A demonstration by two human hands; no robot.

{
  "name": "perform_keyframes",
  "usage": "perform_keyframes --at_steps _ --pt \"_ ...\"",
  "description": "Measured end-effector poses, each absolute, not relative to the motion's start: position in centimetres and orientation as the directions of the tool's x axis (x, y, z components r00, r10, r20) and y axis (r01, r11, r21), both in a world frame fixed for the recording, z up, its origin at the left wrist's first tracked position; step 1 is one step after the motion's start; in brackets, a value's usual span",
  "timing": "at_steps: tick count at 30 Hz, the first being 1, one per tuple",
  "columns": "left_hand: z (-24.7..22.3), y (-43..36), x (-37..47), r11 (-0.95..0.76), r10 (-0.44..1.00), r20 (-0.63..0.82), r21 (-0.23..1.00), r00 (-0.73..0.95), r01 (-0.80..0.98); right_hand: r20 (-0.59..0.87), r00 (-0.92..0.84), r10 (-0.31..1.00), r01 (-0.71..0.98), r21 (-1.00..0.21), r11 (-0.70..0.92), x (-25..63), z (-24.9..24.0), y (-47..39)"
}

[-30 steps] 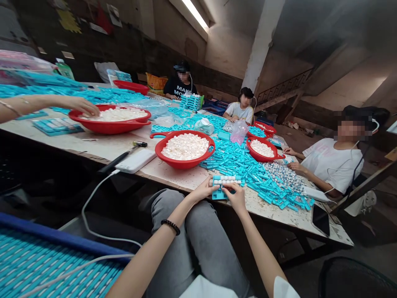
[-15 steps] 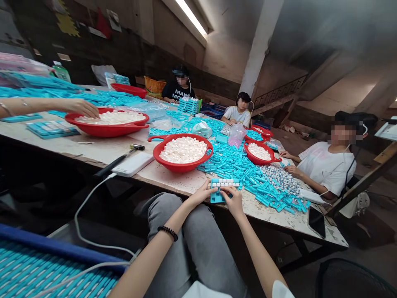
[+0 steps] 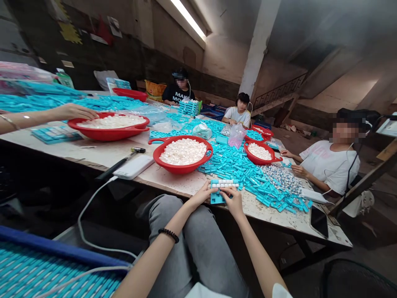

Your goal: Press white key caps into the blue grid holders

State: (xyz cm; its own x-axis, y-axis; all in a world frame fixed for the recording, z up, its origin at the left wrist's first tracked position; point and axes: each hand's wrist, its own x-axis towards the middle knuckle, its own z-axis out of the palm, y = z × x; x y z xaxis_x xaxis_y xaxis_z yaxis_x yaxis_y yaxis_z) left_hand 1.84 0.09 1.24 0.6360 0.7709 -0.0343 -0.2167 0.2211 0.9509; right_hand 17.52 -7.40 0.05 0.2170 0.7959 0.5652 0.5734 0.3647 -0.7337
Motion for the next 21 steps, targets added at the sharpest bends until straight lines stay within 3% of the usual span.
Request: perform_keyframes --at_steps 11,15,18,21 --pt "0.4 0.6 2.4 0.064 0.844 0.073 0.97 0.531 -0.235 0.589 0.166 0.791 0.589 -0.702 0.4 16.7 0.5 -7.8" --pt "-0.1 0.9 2.6 0.038 0.85 0.103 0.966 0.517 -0.255 0.658 0.186 0.73 0.613 -0.658 0.437 16.5 0.7 -7.8" --pt "-0.3 1.0 2.6 -0.034 0.857 0.162 0.965 0.489 -0.259 0.726 0.156 0.669 0.664 -0.579 0.474 15.4 2.6 -6.2" --pt "-0.2 1.0 2.4 -0.094 0.871 0.195 0.967 0.452 -0.237 0.713 0.035 0.7 0.703 -0.515 0.49 12.9 6.3 -2.0"
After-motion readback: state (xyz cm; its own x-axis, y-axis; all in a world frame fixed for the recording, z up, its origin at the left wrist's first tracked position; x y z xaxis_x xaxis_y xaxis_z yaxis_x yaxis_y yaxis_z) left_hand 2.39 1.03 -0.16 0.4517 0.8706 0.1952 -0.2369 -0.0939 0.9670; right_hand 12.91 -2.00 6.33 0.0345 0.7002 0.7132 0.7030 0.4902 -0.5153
